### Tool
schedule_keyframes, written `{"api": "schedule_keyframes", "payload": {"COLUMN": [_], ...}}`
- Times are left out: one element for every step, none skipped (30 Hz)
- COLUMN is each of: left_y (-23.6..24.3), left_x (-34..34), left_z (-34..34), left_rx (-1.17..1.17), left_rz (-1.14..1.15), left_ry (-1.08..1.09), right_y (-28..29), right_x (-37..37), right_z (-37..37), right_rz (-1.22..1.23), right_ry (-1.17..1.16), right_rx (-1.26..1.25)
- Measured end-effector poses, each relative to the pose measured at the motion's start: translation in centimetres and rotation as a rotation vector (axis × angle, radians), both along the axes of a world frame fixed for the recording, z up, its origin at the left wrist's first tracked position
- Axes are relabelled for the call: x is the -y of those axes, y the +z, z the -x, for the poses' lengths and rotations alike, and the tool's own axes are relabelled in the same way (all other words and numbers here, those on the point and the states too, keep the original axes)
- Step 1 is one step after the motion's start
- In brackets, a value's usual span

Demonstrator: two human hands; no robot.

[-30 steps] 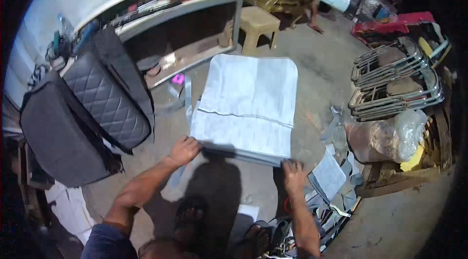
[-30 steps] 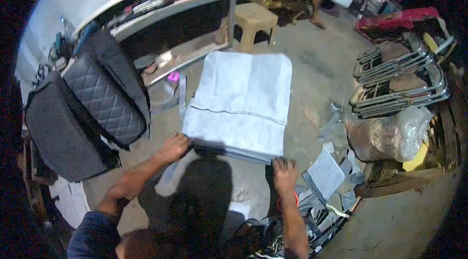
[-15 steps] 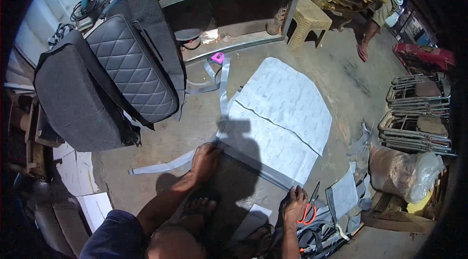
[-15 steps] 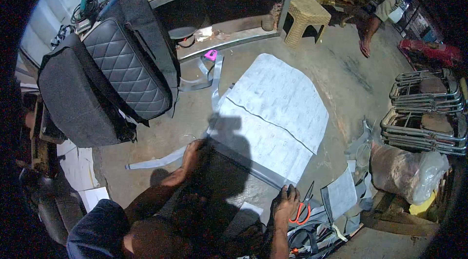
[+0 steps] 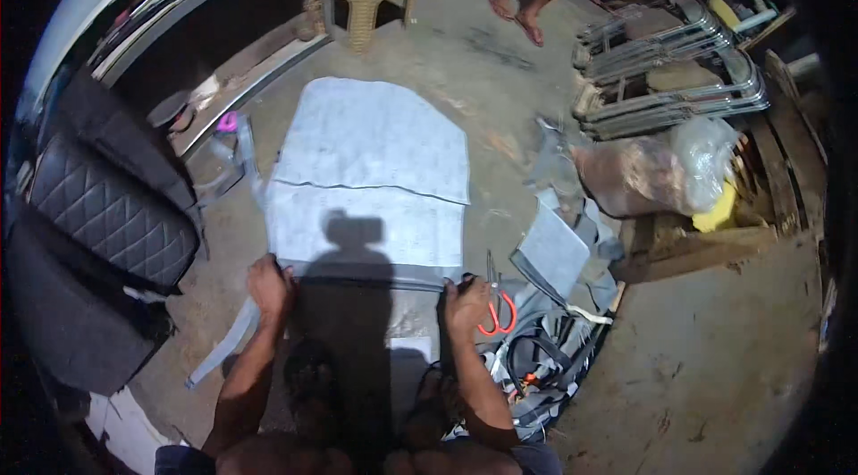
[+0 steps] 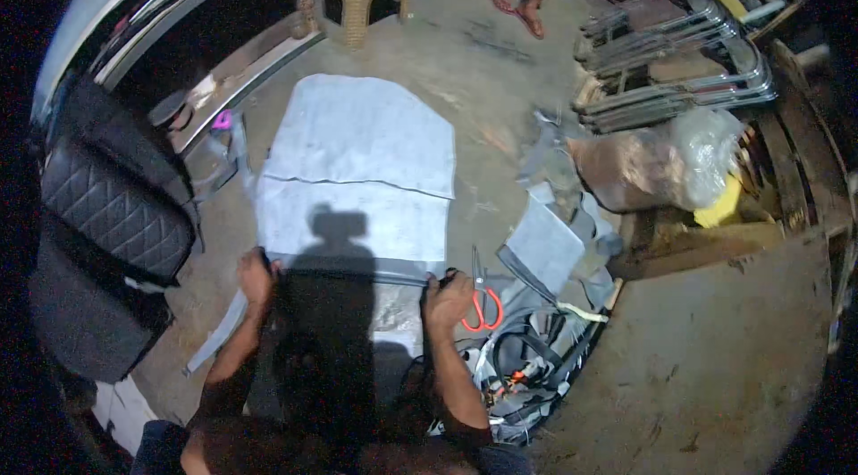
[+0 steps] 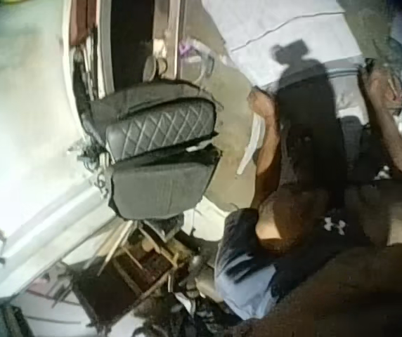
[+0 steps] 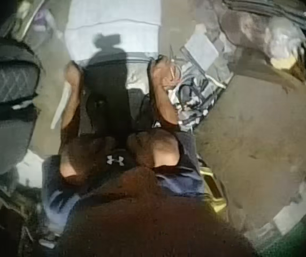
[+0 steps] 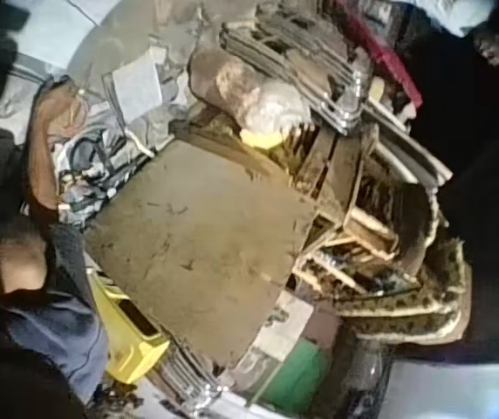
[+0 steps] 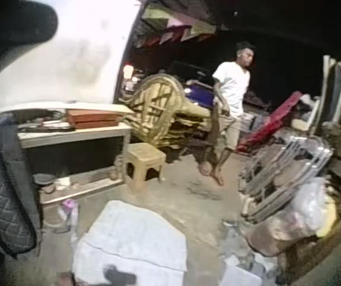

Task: The person cuts fabric using scissors, folds and aligns the material by hand, and stitches it along the edge using a sewing machine.

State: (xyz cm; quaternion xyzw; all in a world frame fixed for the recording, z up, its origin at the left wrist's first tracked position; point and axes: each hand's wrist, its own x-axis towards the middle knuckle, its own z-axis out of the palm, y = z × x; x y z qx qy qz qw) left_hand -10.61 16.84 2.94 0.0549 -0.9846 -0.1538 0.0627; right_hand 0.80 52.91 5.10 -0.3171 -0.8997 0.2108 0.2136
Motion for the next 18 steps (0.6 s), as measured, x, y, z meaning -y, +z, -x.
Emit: {"api": "schedule_keyframes", "payload": {"left_y": [0.2, 1.1, 1.7, 1.8, 0.7, -0.7, -0.5, 0.0, 0.0, 0.1, 0.1, 0.2, 0.2, -0.1, -0.6, -0.8, -1.2, -1.6], "left_x": [-0.2, -0.7, -1.4, -0.3, 0.5, 1.3, 1.2, 1.3, 1.4, 1.3, 1.1, 1.0, 1.1, 1.4, 1.8, 2.2, 2.3, 2.4], "left_z": [-0.1, 0.0, 0.1, 0.0, 0.2, 0.5, 0.9, 0.7, 0.9, 1.0, 1.1, 1.2, 1.2, 1.2, 1.3, 1.3, 1.4, 1.3], "left_rx": [-0.023, 0.003, 0.030, 0.027, 0.026, 0.005, -0.016, 0.014, 0.011, 0.050, 0.089, 0.109, 0.109, 0.103, 0.098, -0.008, -0.007, 0.044], "left_rz": [0.050, 0.026, 0.001, 0.001, 0.010, -0.068, -0.148, -0.273, -0.265, -0.319, -0.372, -0.368, -0.362, -0.351, -0.341, -0.322, -0.320, -0.299], "left_ry": [0.018, 0.005, -0.006, 0.014, -0.008, -0.009, -0.005, 0.011, 0.000, 0.050, 0.102, 0.120, 0.119, 0.108, 0.096, -0.004, -0.010, 0.057], "right_y": [0.2, -0.6, -1.2, -1.5, -1.5, -1.5, -1.4, -1.2, -1.4, -1.6, -1.9, -2.1, -1.9, -1.7, -1.5, -1.4, -1.4, -1.4], "right_x": [0.7, 0.8, 0.6, 1.4, 1.7, 1.9, 2.0, 2.0, 2.1, 2.0, 1.9, 1.7, 1.6, 1.4, 1.3, 1.0, 0.8, 0.7], "right_z": [0.2, -0.4, -0.9, -0.4, -0.4, -0.4, -0.3, -0.1, -0.2, -0.4, -0.5, -0.5, -0.5, -0.4, -0.4, -0.6, -0.7, -0.8], "right_rz": [0.078, 0.041, 0.004, 0.077, 0.087, 0.101, 0.114, 0.172, 0.180, 0.159, 0.139, 0.134, 0.140, 0.199, 0.257, 0.235, 0.237, 0.240], "right_ry": [-0.094, -0.120, -0.144, -0.163, -0.184, -0.198, -0.207, -0.223, -0.234, -0.232, -0.229, -0.238, -0.240, -0.232, -0.225, -0.177, -0.182, -0.153], "right_rx": [0.033, 0.015, -0.001, 0.097, 0.095, 0.058, 0.019, 0.039, 0.035, 0.011, -0.013, -0.015, -0.014, -0.011, -0.008, -0.079, -0.078, -0.052]}}
